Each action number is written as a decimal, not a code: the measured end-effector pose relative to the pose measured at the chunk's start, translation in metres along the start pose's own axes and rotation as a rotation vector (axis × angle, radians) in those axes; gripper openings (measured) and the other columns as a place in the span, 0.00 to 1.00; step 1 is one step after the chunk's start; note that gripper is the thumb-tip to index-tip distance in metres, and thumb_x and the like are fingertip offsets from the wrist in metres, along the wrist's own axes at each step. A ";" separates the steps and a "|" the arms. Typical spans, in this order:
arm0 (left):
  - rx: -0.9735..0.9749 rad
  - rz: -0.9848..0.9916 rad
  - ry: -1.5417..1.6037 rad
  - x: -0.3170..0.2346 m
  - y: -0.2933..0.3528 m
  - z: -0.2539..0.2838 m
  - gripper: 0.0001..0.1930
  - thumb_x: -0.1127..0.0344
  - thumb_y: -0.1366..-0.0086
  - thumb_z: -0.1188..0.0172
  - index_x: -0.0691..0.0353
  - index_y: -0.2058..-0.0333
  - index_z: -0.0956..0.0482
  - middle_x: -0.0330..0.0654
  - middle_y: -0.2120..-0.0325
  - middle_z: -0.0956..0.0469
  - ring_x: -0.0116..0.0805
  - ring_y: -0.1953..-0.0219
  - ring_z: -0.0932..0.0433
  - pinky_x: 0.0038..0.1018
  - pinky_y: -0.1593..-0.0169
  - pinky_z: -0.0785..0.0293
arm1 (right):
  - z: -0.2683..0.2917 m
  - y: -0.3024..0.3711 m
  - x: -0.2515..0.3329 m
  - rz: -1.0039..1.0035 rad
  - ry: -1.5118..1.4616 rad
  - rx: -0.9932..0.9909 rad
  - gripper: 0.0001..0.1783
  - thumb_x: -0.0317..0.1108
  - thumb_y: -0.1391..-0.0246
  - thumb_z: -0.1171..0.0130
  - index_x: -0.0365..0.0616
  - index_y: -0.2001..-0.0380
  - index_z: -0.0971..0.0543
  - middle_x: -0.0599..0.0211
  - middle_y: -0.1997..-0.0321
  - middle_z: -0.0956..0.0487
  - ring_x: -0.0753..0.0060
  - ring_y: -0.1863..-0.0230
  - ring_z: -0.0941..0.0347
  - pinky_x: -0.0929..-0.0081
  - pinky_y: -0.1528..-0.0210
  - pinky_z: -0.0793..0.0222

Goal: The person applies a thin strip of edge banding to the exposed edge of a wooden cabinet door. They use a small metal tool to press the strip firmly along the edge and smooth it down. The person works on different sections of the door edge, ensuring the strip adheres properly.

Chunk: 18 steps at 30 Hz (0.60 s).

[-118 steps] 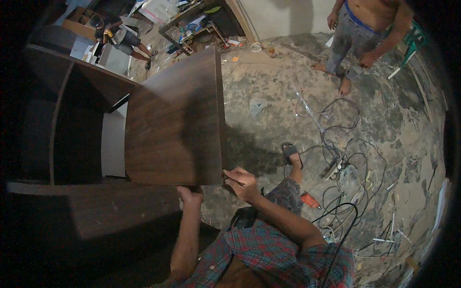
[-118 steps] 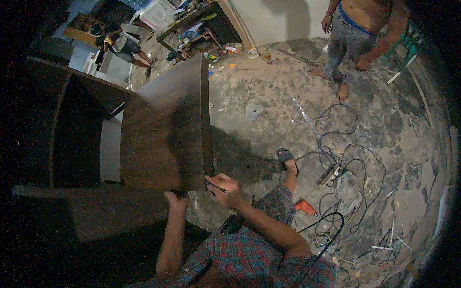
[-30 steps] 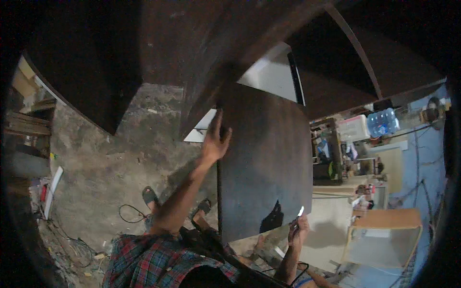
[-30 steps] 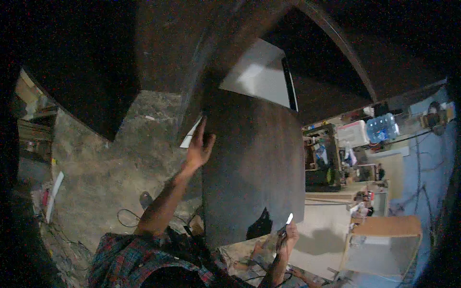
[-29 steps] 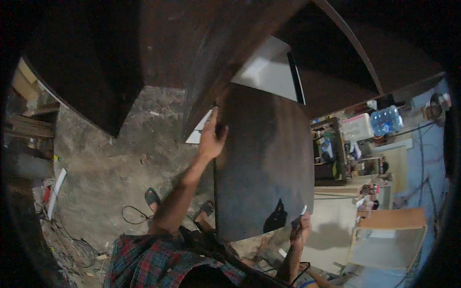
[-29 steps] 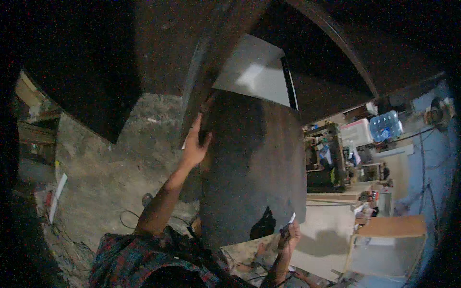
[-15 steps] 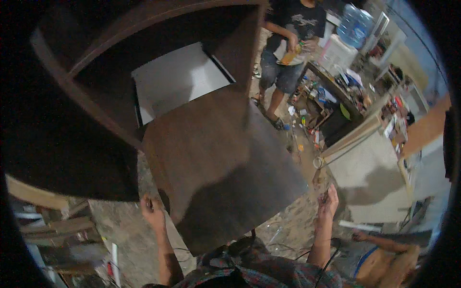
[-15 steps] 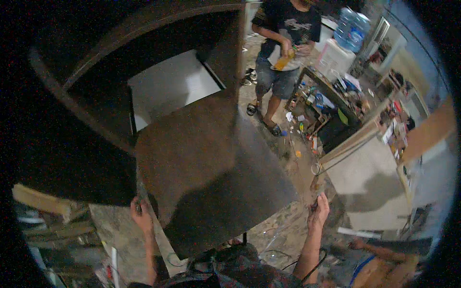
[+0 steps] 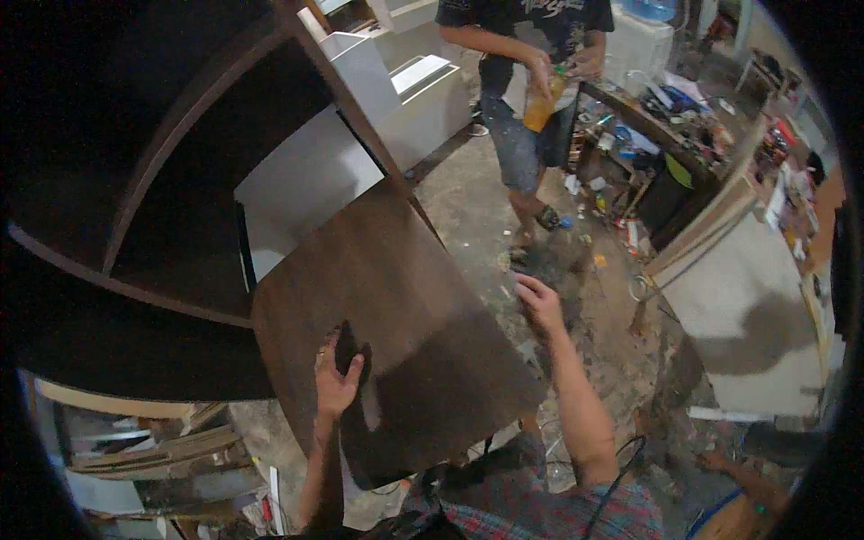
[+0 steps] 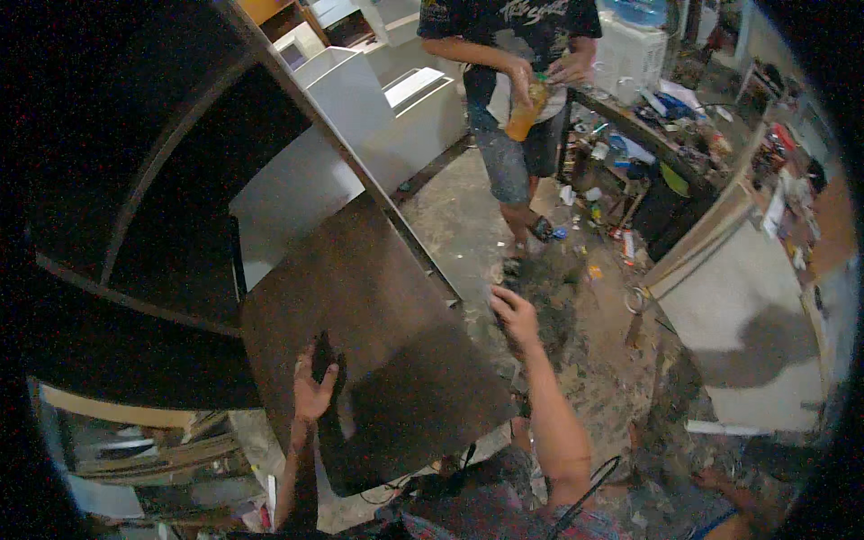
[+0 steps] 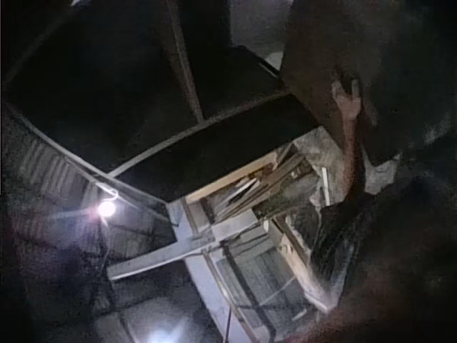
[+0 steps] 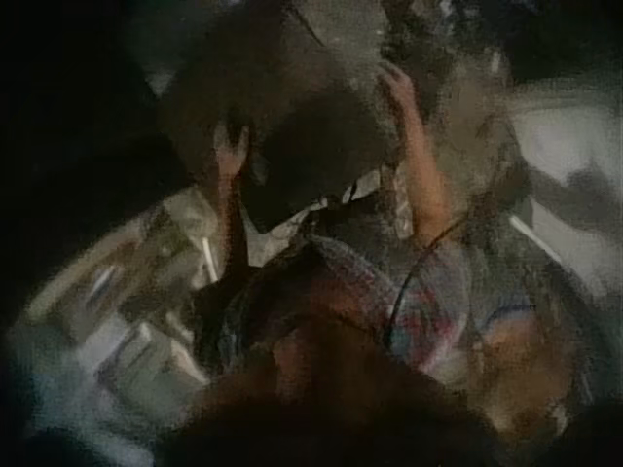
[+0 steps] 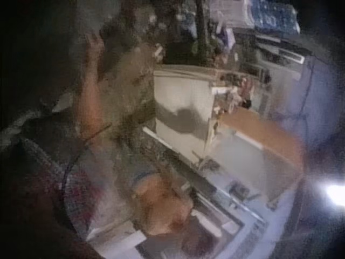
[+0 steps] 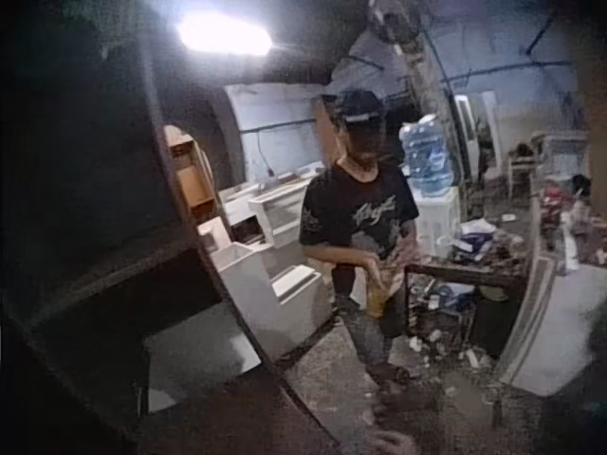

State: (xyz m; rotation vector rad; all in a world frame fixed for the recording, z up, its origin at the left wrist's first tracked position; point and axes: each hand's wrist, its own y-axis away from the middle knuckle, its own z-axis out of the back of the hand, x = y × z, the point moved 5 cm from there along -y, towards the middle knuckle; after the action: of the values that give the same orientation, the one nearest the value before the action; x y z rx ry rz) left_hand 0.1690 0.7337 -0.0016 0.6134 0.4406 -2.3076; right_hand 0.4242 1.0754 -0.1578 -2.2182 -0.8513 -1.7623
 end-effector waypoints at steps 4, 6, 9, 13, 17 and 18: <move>-0.104 -0.060 0.102 -0.014 -0.026 -0.044 0.30 0.60 0.36 0.38 0.66 0.38 0.33 0.57 0.39 0.33 0.57 0.35 0.38 0.44 0.32 0.45 | -0.136 -0.092 -0.014 -0.062 -0.230 0.214 0.18 0.36 0.42 0.36 0.39 0.51 0.18 0.68 0.54 0.18 0.79 0.55 0.25 0.80 0.50 0.31; -0.121 -0.039 -0.100 -0.045 -0.044 -0.063 0.30 0.58 0.34 0.41 0.67 0.38 0.33 0.57 0.39 0.34 0.57 0.35 0.39 0.46 0.32 0.47 | -0.168 -0.126 -0.016 0.009 -0.317 0.243 0.18 0.35 0.42 0.36 0.39 0.51 0.18 0.68 0.56 0.17 0.79 0.58 0.25 0.80 0.52 0.30; -0.142 -0.036 -0.195 -0.047 -0.057 -0.068 0.29 0.55 0.33 0.45 0.67 0.39 0.33 0.57 0.38 0.35 0.57 0.35 0.39 0.47 0.32 0.48 | -0.202 -0.152 -0.019 0.045 -0.387 0.286 0.17 0.34 0.43 0.37 0.38 0.52 0.17 0.68 0.58 0.17 0.79 0.59 0.24 0.79 0.53 0.29; -0.142 -0.008 -0.159 -0.045 -0.059 -0.063 0.29 0.57 0.34 0.44 0.68 0.38 0.34 0.59 0.39 0.35 0.57 0.35 0.39 0.47 0.33 0.46 | -0.222 -0.169 -0.019 0.066 -0.288 0.287 0.15 0.32 0.43 0.38 0.36 0.55 0.17 0.64 0.58 0.15 0.77 0.59 0.22 0.77 0.53 0.28; -0.158 0.041 -0.093 -0.048 -0.061 -0.068 0.29 0.59 0.34 0.44 0.69 0.39 0.34 0.60 0.39 0.34 0.57 0.35 0.39 0.45 0.34 0.44 | -0.230 -0.185 -0.013 0.136 -0.165 0.258 0.14 0.33 0.43 0.38 0.39 0.56 0.16 0.62 0.59 0.15 0.75 0.59 0.21 0.75 0.53 0.28; -0.145 0.037 -0.119 -0.049 -0.064 -0.068 0.29 0.59 0.34 0.44 0.70 0.39 0.33 0.60 0.40 0.34 0.57 0.36 0.38 0.45 0.34 0.43 | -0.230 -0.189 -0.011 0.140 -0.134 0.257 0.14 0.34 0.43 0.38 0.39 0.55 0.16 0.62 0.59 0.15 0.75 0.58 0.21 0.75 0.53 0.28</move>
State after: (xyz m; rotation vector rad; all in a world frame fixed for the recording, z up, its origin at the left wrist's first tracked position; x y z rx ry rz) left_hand 0.1757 0.8369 -0.0229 0.4078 0.5301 -2.2396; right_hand 0.1293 1.1170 -0.1417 -2.1847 -0.8702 -1.3706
